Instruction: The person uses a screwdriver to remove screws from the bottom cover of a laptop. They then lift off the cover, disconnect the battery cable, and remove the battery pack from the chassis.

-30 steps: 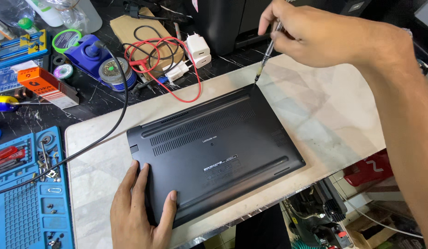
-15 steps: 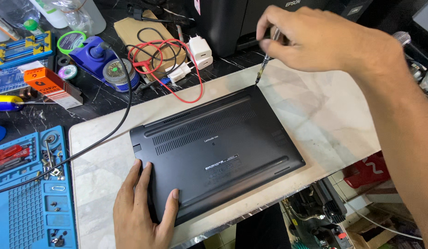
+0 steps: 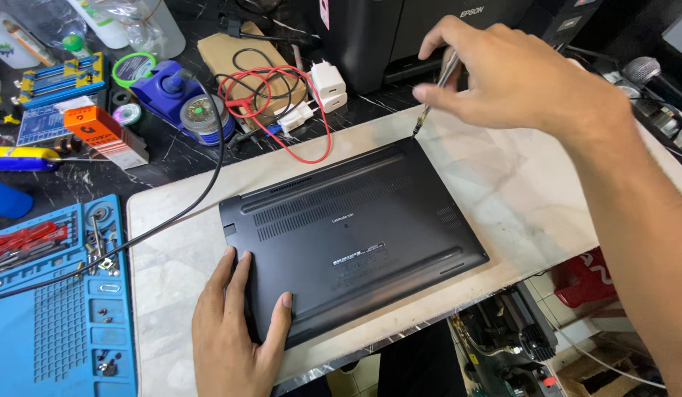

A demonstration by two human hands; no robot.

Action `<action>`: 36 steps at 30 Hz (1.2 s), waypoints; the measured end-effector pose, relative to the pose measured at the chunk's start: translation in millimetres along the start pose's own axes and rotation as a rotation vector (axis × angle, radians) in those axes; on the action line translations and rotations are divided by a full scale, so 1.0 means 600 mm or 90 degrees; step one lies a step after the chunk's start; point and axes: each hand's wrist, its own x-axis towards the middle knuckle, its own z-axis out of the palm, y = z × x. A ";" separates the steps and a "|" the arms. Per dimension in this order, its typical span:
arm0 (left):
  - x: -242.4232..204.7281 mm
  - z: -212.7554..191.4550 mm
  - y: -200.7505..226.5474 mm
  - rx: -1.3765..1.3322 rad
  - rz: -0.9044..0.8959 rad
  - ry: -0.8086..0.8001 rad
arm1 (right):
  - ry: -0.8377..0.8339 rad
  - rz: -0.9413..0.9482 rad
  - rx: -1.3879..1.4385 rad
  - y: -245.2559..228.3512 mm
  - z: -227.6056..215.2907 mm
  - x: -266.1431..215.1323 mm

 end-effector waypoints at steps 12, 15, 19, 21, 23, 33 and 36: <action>0.003 -0.017 0.011 -0.021 -0.030 -0.035 | 0.289 -0.124 0.191 0.021 -0.002 -0.159; 0.003 -0.021 0.015 -0.040 -0.002 -0.014 | 0.229 0.041 0.300 0.006 0.021 -0.189; -0.004 -0.014 0.008 -0.042 0.001 0.006 | 0.087 0.216 0.270 0.026 0.134 -0.191; -0.009 -0.013 0.007 -0.042 0.012 0.039 | 0.120 0.164 0.038 0.059 0.209 -0.184; -0.020 -0.017 0.014 -0.074 -0.010 0.045 | 0.081 0.205 0.066 0.023 0.215 -0.200; -0.050 0.002 0.083 -0.258 -0.167 0.039 | 0.124 0.232 -0.065 0.023 0.275 -0.193; -0.047 -0.013 0.091 -0.311 -0.216 -0.006 | 0.103 0.222 0.043 0.030 0.260 -0.196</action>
